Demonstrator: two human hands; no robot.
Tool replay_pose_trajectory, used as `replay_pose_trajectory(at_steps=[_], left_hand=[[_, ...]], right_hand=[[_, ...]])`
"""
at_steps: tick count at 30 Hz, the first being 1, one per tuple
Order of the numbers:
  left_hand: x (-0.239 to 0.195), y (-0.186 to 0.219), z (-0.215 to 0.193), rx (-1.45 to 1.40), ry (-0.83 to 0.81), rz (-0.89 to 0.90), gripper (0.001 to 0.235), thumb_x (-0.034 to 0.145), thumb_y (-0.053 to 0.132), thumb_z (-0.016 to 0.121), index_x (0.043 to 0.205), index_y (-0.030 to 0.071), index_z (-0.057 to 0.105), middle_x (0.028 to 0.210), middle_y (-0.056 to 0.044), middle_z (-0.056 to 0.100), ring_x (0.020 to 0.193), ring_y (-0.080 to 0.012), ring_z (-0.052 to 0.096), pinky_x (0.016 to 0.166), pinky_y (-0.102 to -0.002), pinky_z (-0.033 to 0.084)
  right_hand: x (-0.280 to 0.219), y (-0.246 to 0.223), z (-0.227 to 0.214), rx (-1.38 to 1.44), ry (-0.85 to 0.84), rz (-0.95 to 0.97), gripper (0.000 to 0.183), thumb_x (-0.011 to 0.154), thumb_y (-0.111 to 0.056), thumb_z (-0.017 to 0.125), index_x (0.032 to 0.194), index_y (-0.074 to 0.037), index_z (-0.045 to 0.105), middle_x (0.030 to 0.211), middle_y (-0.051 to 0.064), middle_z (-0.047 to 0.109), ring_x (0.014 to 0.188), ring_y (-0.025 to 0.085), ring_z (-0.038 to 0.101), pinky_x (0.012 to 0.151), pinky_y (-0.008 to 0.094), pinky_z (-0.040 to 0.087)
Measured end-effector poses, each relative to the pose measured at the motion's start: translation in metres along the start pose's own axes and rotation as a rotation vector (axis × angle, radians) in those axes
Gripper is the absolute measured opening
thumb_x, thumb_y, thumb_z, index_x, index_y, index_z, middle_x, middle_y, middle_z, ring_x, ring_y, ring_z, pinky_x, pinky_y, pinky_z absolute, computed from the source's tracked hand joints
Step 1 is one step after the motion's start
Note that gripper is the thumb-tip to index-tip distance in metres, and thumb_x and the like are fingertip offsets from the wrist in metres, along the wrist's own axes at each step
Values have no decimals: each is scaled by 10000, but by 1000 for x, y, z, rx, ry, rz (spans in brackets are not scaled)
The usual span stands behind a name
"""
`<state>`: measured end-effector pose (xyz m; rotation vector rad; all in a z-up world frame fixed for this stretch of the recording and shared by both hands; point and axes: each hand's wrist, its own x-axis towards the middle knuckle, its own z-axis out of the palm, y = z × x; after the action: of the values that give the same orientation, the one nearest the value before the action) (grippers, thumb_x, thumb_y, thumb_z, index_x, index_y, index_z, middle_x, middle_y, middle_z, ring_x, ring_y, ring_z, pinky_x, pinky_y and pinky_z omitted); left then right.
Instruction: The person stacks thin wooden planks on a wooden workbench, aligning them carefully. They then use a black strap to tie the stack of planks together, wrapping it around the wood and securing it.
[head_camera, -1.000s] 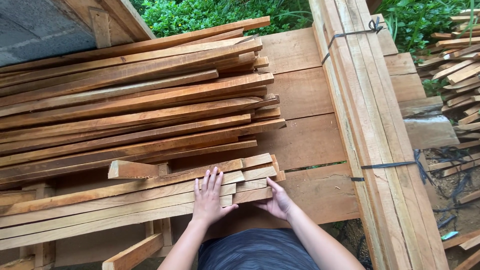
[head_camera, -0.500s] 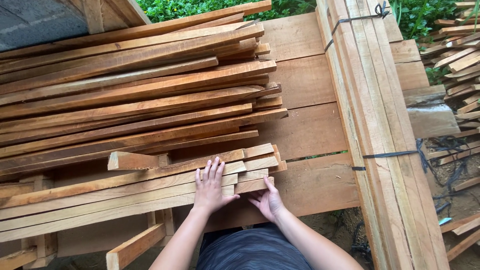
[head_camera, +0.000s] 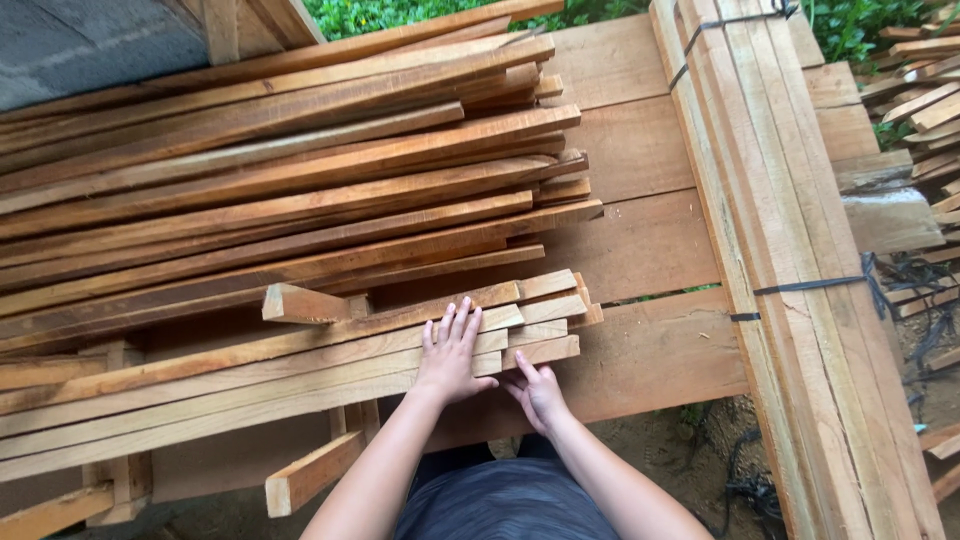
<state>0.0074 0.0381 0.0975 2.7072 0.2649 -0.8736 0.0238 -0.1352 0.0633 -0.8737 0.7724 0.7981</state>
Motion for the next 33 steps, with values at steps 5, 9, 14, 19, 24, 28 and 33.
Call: replay_pose_trajectory(at_steps=[5,9,14,19,24,28,33], left_hand=[[3,-1,-5,30,-35,9,1319,648,673,837,1649,195,123,1726,-62,26,1576,-302,55,1236,-592,99],[-1,7,-18,38,-100,-32,1336,627,725,805,1650,203,122,1731,-43,20,1584,-280,46,1243,-600,92],[-1,13,-24,38,-97,-36,1352,628,711,824,1648,177,115,1730,-68,1,1583,-303,33,1246,-615,85],[1,17,-12,77,-80,-37,1387,638,678,867,1653,160,77,1727,-96,-19,1583,-326,16,1244,-632,84],[1,16,1,95,3,-44,1369,649,686,882,1642,130,122,1718,-117,30,1575,-337,46,1241,-633,111],[-4,19,2,64,40,-57,1371,653,645,897,1648,141,99,1714,-105,57,1573,-330,66,1239,-637,114],[4,20,8,56,88,-64,1359,628,656,904,1641,157,147,1711,-102,80,1566,-342,101,1234,-639,134]], right_hand=[[5,1,2,5,55,-56,623,955,-180,743,1354,73,337,1345,231,400,1273,447,491,1084,704,388],[33,0,-36,11,155,-101,820,949,-197,744,1469,101,183,1515,339,164,1415,541,282,1125,770,254],[43,-50,-78,-146,190,-210,821,935,-260,773,1512,47,276,1494,317,338,1397,478,378,1140,718,245],[9,-99,-95,-530,418,-509,944,891,-302,807,1583,-6,238,1538,403,277,1485,505,278,1228,613,250],[9,-100,-108,-837,401,-521,676,909,-414,747,1467,-80,563,1496,232,532,1390,357,497,1175,460,400],[-2,-81,-96,-1015,278,-651,609,917,-374,737,1394,-17,611,1557,208,482,1432,374,453,1205,469,361],[9,-50,-78,-1341,138,-732,505,877,-459,755,1296,-179,721,1714,141,152,1487,535,226,1204,678,210]])
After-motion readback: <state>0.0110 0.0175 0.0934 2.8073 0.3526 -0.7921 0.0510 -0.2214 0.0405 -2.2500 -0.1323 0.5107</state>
